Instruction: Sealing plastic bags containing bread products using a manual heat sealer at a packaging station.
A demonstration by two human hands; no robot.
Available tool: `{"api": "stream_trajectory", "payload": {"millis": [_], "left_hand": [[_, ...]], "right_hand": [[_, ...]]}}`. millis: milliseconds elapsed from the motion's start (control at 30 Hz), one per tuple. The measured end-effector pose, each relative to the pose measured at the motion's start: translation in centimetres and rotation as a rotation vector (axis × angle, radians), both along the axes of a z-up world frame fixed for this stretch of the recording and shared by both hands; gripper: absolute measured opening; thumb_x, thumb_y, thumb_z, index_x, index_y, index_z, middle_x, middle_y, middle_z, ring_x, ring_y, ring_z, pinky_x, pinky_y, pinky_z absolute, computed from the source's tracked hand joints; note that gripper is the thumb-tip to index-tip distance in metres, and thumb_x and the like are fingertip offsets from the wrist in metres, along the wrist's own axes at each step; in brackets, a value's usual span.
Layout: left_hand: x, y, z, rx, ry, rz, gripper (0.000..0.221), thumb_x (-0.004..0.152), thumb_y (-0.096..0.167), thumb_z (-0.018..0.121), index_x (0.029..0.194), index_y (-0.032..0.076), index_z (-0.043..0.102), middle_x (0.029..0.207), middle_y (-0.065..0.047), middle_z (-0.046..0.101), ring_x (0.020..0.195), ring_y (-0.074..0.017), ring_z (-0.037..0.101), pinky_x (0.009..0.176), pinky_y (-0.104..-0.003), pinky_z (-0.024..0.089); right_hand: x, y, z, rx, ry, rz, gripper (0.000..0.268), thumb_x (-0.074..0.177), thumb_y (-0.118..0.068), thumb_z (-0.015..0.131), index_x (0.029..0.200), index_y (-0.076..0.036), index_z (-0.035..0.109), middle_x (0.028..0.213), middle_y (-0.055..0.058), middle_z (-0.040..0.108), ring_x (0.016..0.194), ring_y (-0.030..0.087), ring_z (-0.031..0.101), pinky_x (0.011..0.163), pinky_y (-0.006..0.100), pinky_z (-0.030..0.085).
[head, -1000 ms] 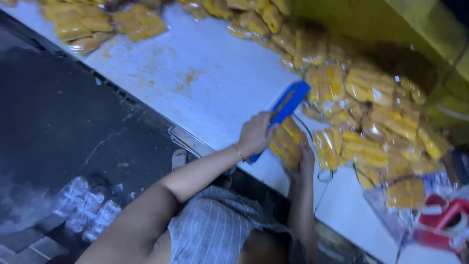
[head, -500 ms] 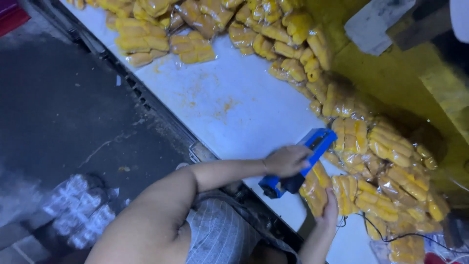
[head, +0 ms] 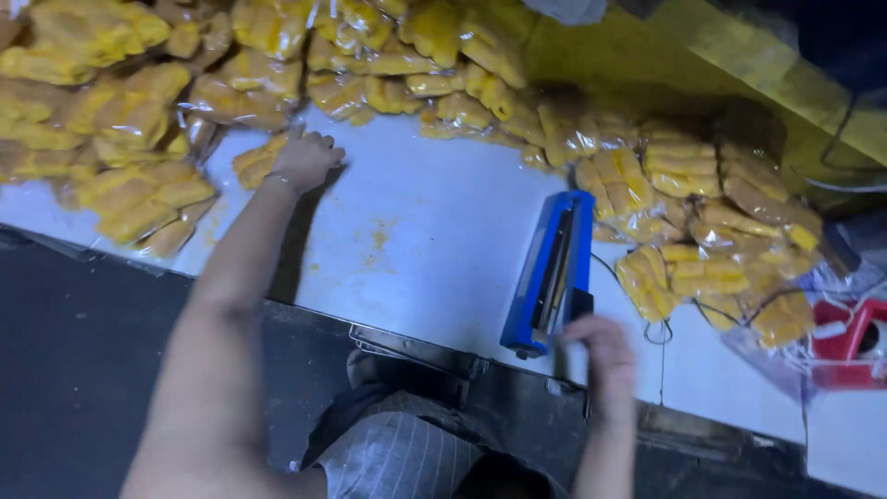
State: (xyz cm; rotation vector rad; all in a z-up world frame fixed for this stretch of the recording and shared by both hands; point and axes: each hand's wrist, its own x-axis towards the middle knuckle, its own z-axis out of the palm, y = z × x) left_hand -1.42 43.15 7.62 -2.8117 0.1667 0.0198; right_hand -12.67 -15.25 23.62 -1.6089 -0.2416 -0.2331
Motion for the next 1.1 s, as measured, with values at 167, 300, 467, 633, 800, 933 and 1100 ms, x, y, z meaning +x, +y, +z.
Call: {"api": "stream_trajectory", "payload": {"millis": [167,300,467,633,800,933,1100], "left_hand": [[-4.6,-11.5,5.1,-0.494,-0.322,-0.155,0.009,0.092,0.038,0.067,0.098,0.032,0.071,0.089,0.007,0.068,0.095,-0.0182,0.066,0.087,-0.041,0.049],[-9.6,-23.3,9.4,-0.591,-0.279,-0.325,0.013,0.088,0.038,0.065,0.095,0.029,0.07,0.092,0.005,0.068,0.096,-0.0218,0.064,0.093,-0.047,0.048],[-13.0,-27.2,13.4,-1.172,-0.322,-0.364,0.049,0.101,0.042,0.06,0.133,0.006,0.058,0.146,-0.019,0.053,0.139,-0.0462,0.041,0.115,-0.07,0.024],[-16.0,-31.3,8.8,-1.032,-0.208,-0.376,0.025,0.095,0.035,0.062,0.104,0.013,0.069,0.09,-0.008,0.067,0.089,-0.0323,0.064,0.079,-0.048,0.053],[-14.9,-37.2,1.7,-0.824,-0.545,-0.359,0.03,0.107,0.027,0.037,0.092,0.017,0.061,0.074,-0.001,0.052,0.069,-0.0215,0.057,0.06,-0.035,0.051],[-11.1,-42.3,-1.6,-1.285,-0.12,0.401,0.032,0.107,0.038,0.045,0.098,0.015,0.066,0.081,-0.017,0.071,0.088,-0.0428,0.071,0.076,-0.052,0.057],[-5.3,-44.8,3.2,-1.317,0.002,0.446,0.035,0.107,0.038,0.042,0.104,0.012,0.065,0.086,-0.023,0.073,0.095,-0.0497,0.071,0.082,-0.057,0.056]], "right_hand": [[-2.9,10.2,-5.0,-0.689,0.17,0.649,0.086,0.076,-0.037,0.088,0.15,-0.019,0.05,0.145,0.012,0.06,0.134,0.037,0.054,0.113,0.049,0.044],[-0.1,14.9,-5.1,-0.794,0.033,0.398,0.11,0.082,-0.024,0.086,0.162,-0.003,0.014,0.162,0.035,0.018,0.148,0.057,0.017,0.12,0.068,0.016],[0.3,10.4,-6.7,-0.489,0.107,0.318,0.043,0.075,-0.021,0.092,0.109,-0.01,0.069,0.096,0.013,0.075,0.092,0.036,0.074,0.078,0.044,0.059],[-0.6,5.3,-8.4,-0.408,0.219,0.444,0.046,0.067,-0.018,0.095,0.106,-0.011,0.072,0.092,0.012,0.078,0.091,0.031,0.076,0.076,0.04,0.06],[-0.4,-0.1,-2.2,-0.841,0.26,0.527,0.068,0.073,-0.031,0.091,0.128,-0.005,0.061,0.11,0.026,0.072,0.105,0.047,0.07,0.088,0.056,0.058],[4.6,-5.8,-6.1,-0.439,0.663,0.37,0.054,0.075,-0.034,0.085,0.121,-0.011,0.066,0.108,0.018,0.072,0.103,0.036,0.069,0.085,0.049,0.057],[9.8,-9.0,-10.7,0.187,0.734,0.158,0.044,0.087,-0.022,0.081,0.12,-0.01,0.056,0.108,0.009,0.069,0.094,0.025,0.071,0.078,0.037,0.059]]}}
